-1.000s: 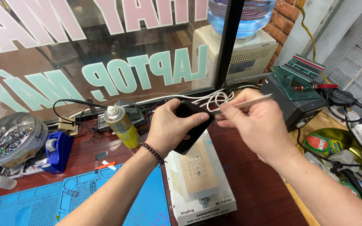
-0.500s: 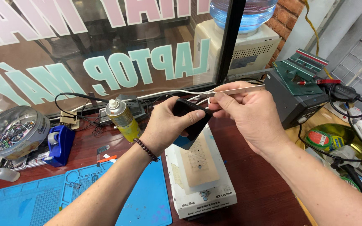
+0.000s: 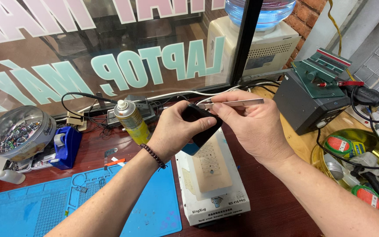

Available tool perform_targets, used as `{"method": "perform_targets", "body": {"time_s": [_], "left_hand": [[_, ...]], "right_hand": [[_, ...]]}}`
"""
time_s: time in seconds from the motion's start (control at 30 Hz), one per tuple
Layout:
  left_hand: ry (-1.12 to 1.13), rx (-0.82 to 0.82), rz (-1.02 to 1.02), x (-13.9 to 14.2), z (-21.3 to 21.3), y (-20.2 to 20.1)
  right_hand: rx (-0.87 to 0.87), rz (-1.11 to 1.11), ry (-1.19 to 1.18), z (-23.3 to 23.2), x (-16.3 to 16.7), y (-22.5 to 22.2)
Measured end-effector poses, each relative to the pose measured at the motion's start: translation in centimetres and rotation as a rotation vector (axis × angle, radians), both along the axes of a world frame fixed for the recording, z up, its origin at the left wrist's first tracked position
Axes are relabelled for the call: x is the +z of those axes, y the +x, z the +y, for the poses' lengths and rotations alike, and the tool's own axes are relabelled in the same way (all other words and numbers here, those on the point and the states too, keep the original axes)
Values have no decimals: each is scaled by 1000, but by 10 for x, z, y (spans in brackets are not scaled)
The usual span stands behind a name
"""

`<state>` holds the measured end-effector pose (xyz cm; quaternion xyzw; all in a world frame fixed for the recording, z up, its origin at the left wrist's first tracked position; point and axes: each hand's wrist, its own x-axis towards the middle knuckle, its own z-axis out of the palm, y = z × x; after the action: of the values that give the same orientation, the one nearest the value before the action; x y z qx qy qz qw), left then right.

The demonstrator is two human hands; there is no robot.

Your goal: The person uses a metal prying tool to separate the back cover from a smartphone, then uses a screwdriver to remove screws from the internal frame. The back cover is set aside and the phone remains open on the workbench.

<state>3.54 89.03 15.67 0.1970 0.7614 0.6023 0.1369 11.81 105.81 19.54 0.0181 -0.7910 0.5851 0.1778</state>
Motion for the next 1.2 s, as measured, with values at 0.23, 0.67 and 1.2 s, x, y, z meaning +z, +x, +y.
{"method": "perform_targets", "body": {"time_s": [0.23,0.67,1.2], "left_hand": [[-48,10,4,2,-1,-2],[-357,153,288,-1,10,3],[-745,-187,580,-28,37,30]], "right_hand": [[-19,0,47,1,-3,1],[-115,529,637,-19,-30,13],[-12,-408,170,49,-73,25]]}}
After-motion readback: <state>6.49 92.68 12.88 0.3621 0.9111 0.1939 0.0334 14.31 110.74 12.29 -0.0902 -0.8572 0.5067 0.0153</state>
